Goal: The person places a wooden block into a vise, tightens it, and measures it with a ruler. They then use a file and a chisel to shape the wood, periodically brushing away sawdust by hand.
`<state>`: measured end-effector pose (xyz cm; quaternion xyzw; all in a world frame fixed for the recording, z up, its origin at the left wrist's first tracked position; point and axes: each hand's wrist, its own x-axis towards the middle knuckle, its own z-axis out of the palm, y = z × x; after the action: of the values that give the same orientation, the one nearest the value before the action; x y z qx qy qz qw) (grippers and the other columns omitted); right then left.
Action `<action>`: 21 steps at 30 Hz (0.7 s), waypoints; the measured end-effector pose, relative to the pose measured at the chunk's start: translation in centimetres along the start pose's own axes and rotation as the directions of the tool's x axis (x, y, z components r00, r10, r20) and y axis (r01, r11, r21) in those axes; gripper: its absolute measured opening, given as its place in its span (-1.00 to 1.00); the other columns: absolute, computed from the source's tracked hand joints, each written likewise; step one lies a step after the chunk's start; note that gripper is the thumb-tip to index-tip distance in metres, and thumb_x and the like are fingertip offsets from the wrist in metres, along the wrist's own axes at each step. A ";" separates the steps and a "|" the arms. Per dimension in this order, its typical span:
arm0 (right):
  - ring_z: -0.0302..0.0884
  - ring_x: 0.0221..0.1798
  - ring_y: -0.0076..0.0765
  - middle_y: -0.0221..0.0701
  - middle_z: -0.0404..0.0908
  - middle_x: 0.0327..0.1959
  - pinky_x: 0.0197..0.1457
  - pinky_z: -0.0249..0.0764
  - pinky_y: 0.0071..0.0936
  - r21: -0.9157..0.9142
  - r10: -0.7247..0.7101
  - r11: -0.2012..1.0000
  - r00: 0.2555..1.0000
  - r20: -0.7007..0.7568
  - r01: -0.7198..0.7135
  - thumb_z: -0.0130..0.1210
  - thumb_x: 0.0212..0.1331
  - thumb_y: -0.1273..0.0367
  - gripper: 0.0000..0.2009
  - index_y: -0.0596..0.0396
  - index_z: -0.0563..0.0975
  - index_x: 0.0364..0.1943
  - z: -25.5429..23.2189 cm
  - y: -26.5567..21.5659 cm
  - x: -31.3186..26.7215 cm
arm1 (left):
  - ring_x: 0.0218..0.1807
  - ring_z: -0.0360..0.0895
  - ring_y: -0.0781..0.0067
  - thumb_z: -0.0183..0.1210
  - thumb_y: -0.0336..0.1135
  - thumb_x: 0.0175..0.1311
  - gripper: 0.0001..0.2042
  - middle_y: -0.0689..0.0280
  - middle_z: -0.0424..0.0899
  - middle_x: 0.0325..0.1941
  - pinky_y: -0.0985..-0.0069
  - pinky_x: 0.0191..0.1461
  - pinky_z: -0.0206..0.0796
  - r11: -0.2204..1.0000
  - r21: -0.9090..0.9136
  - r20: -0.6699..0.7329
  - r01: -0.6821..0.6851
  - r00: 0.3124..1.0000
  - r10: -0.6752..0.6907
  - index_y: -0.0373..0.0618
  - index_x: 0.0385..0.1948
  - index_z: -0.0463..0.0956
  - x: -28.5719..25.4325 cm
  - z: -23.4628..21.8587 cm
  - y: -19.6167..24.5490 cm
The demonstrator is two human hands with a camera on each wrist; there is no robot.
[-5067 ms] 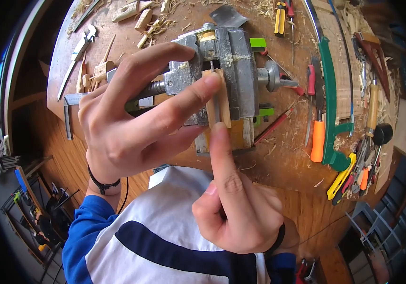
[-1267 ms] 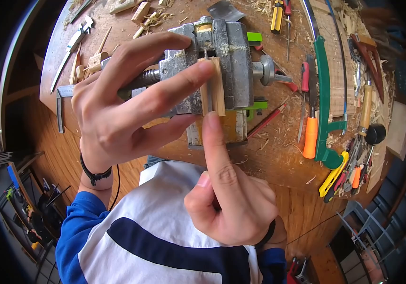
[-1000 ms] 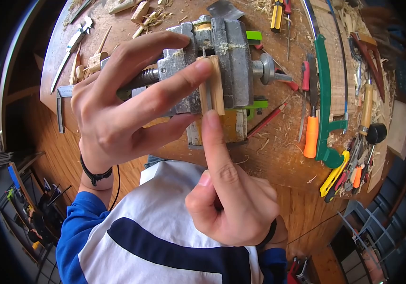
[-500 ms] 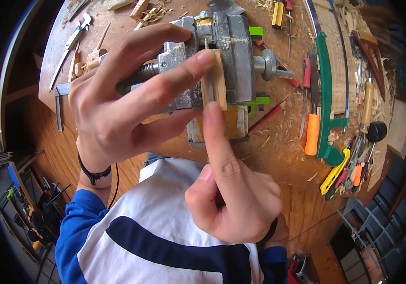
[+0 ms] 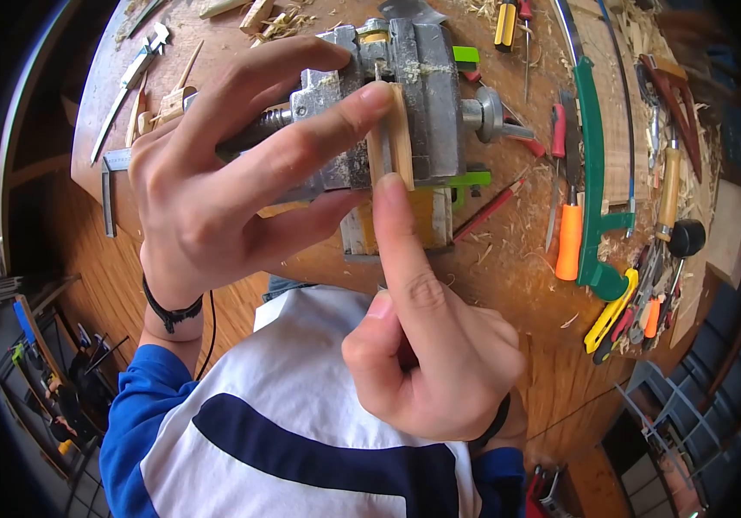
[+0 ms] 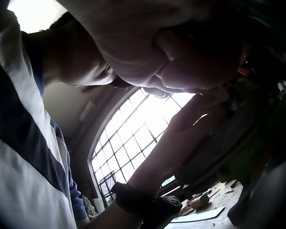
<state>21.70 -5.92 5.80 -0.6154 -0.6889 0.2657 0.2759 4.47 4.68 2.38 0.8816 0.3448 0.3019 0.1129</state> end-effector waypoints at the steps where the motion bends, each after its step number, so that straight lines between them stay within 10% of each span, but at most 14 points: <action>1: 0.75 -0.10 -0.22 0.07 0.57 0.14 -0.20 0.57 -0.53 0.013 0.005 1.000 1.000 0.002 -0.005 -0.14 0.23 0.45 -0.52 0.48 0.42 0.20 0.0 -0.1 0.0 | -0.17 0.71 0.25 0.44 -0.26 -0.31 -0.44 0.24 0.65 0.02 0.35 -0.16 0.63 1.000 0.004 0.000 0.016 1.000 -0.016 0.22 -0.05 0.70 0.0 0.0 0.0; 21: 0.72 -0.40 -0.46 0.06 0.59 0.13 -0.44 0.47 -0.64 0.027 -0.108 0.993 0.990 -0.090 0.111 -0.12 0.19 0.46 -0.51 0.50 0.43 0.19 0.9 1.0 -0.5 | -0.17 0.71 0.26 0.45 -0.27 -0.30 -0.45 0.22 0.65 0.02 0.38 -0.17 0.62 0.999 0.001 -0.002 -0.037 0.999 0.037 0.19 -0.05 0.70 -0.1 -0.2 -0.3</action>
<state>21.83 -6.33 4.39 -0.5832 -0.7046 0.2334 0.3300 4.20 4.83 2.38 0.8877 0.3285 0.3045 0.1066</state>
